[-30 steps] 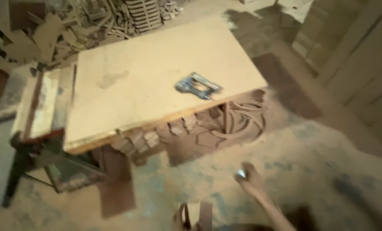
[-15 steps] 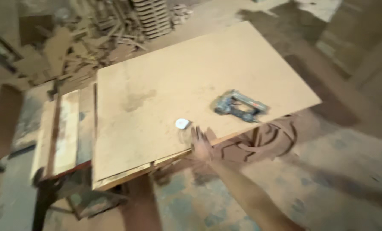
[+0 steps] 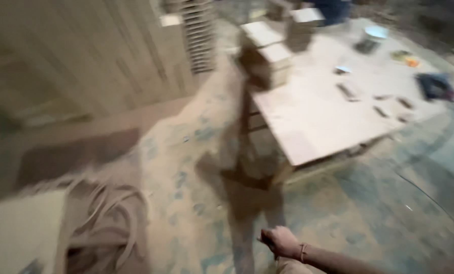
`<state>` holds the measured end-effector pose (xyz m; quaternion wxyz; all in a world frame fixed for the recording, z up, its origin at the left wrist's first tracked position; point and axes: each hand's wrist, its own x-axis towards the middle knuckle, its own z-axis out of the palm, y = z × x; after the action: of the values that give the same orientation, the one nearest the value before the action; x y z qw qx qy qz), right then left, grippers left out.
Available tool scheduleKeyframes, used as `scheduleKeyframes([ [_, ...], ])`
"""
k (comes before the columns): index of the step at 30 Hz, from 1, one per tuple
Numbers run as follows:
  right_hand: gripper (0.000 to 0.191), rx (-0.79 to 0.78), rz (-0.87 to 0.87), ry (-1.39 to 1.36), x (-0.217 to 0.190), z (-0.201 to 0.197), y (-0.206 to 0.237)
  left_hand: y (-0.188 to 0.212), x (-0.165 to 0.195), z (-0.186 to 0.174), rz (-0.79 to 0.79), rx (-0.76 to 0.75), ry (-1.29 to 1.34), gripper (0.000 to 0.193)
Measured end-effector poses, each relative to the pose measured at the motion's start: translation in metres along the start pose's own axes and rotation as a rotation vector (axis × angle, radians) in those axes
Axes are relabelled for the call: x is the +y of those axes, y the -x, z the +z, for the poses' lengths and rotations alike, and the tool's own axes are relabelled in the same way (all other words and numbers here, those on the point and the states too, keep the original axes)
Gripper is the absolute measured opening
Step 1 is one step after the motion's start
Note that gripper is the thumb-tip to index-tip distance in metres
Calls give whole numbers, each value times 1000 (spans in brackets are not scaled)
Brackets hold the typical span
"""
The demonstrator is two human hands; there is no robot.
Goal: The person assembles small wooden frames by applying glue to the edges and using a pneumatic nail gun to fasten the pieces together. They handle multiple frames sequentially, measuring one with a tape measure, and stack completed units on the workbench.
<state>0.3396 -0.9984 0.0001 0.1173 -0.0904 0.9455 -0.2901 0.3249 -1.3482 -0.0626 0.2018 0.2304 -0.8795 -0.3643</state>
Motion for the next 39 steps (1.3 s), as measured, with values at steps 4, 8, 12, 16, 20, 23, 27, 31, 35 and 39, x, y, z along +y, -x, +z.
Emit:
scheduleKeyframes([
  [4, 46, 120, 448, -302, 63, -57, 57, 38, 83, 76, 268, -270, 83, 108],
  [8, 48, 347, 604, -310, 121, -94, 102, 82, 171, 146, 522, -439, 134, 109],
  [12, 39, 199, 914, -499, 194, -124, 144, 132, 275, 229, 568, -678, -9, 109],
  [16, 38, 621, 898, -649, 262, -139, 160, 168, 369, 296, 615, -657, -47, 110],
  [20, 44, 610, 863, -707, 330, -171, 137, 170, 441, 355, 463, -561, -46, 111],
  [23, 49, 432, 967, -694, 370, -207, 101, 141, 493, 407, 294, -488, -108, 112],
  [27, 48, 454, 869, -705, 397, -239, 43, 79, 555, 466, 166, -304, -170, 110],
  [31, 45, 290, 807, -465, 423, -282, -15, 21, 605, 512, 10, -257, -231, 110],
  [35, 43, 101, 709, -316, 466, -329, -40, -13, 633, 549, -5, -201, -324, 109],
  [39, 34, 279, 519, -310, 516, -358, -54, -17, 643, 578, -53, -267, -432, 110],
])
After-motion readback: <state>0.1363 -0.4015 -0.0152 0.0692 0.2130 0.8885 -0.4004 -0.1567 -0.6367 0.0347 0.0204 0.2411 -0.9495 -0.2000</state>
